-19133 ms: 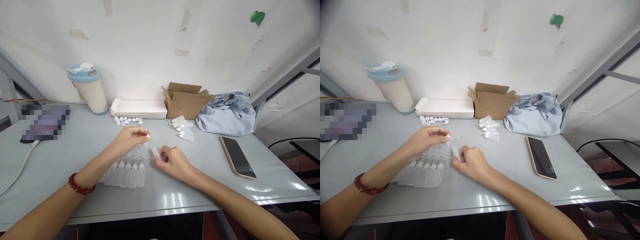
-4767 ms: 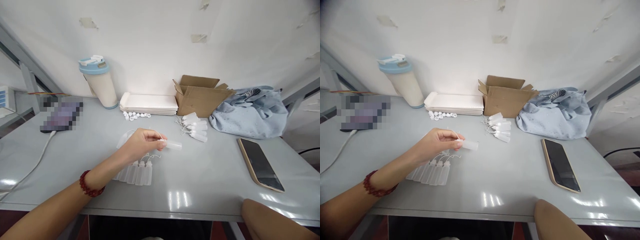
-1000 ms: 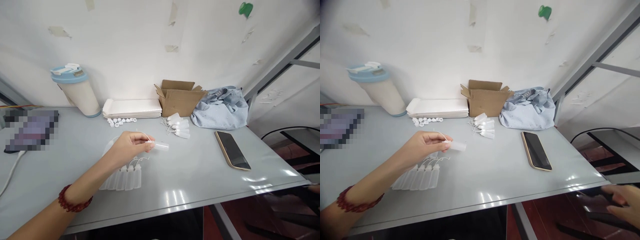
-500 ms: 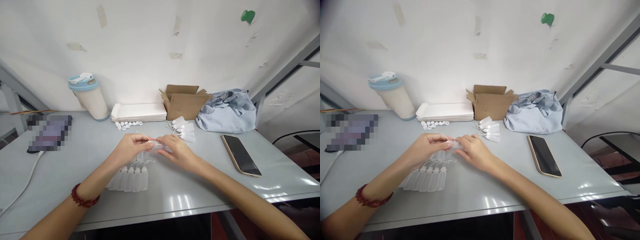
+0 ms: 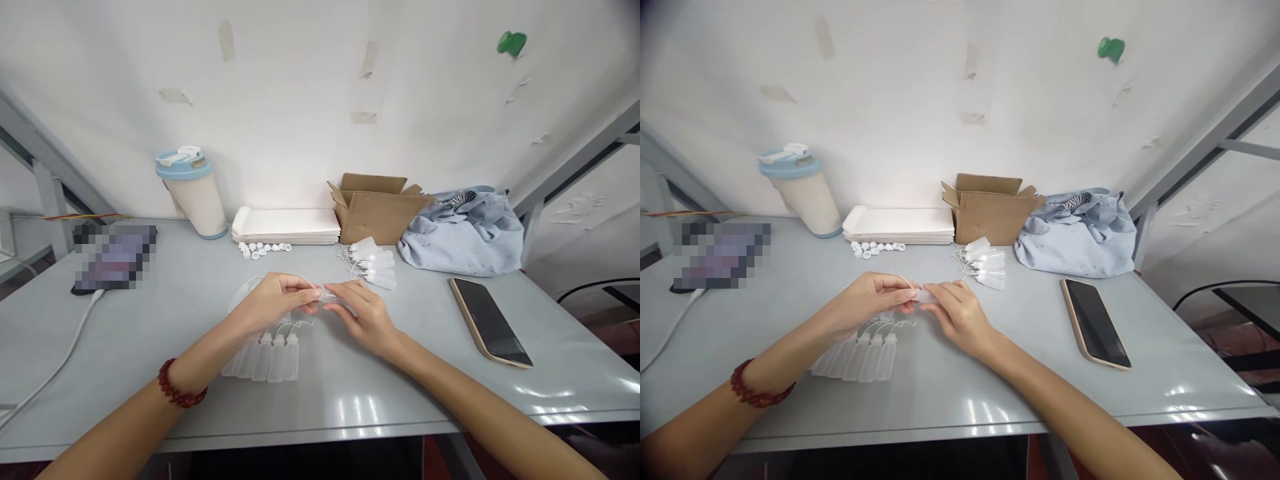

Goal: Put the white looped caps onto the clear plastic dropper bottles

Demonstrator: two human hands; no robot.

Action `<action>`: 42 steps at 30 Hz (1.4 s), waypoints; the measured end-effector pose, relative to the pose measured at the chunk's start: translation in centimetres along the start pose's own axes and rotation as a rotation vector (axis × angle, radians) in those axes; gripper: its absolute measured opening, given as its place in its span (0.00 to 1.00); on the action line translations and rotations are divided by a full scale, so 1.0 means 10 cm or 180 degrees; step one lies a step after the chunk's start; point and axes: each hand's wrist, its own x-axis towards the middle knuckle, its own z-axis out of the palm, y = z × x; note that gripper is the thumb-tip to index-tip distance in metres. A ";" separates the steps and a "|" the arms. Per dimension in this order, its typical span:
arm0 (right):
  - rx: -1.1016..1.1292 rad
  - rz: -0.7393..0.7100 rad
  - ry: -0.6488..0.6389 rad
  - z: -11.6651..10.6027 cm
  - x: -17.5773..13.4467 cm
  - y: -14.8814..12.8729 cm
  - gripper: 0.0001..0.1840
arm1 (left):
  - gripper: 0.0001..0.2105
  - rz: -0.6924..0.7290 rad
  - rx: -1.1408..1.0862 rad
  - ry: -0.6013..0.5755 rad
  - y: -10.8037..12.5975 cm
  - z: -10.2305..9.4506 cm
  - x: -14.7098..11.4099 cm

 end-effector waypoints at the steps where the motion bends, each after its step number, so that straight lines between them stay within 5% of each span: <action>1: 0.0000 -0.0032 0.0013 -0.01 0.00 -0.01 0.12 | 0.11 -0.0060 0.0001 -0.0044 0.01 0.00 0.00; 7: 0.0113 0.0146 -0.0144 -0.03 -0.01 -0.05 0.11 | 0.09 0.0141 0.0100 0.0138 -0.07 0.06 0.01; 11: 0.0548 0.0835 -0.0341 -0.06 0.02 -0.07 0.10 | 0.09 0.0491 0.0165 0.0487 -0.12 0.11 0.02; 15: 0.0965 0.1304 -0.0418 -0.10 0.06 -0.10 0.09 | 0.09 0.0634 0.0224 0.0396 -0.06 0.10 0.00; 23: 0.0834 0.1244 -0.0298 -0.12 0.06 -0.11 0.09 | 0.18 0.0116 0.0345 0.0049 -0.02 0.07 -0.02; 29: 0.0628 0.0973 -0.0382 -0.16 0.06 -0.11 0.12 | 0.16 0.0439 0.0846 -0.0006 -0.02 0.08 -0.05; 36: 0.1574 0.1910 -0.0658 -0.19 0.12 -0.14 0.13 | 0.08 0.0953 0.1068 0.0235 0.02 0.09 -0.08; 42: 0.1679 0.1959 -0.0575 -0.19 0.13 -0.16 0.12 | 0.18 0.0390 0.0828 0.0082 0.03 0.06 -0.06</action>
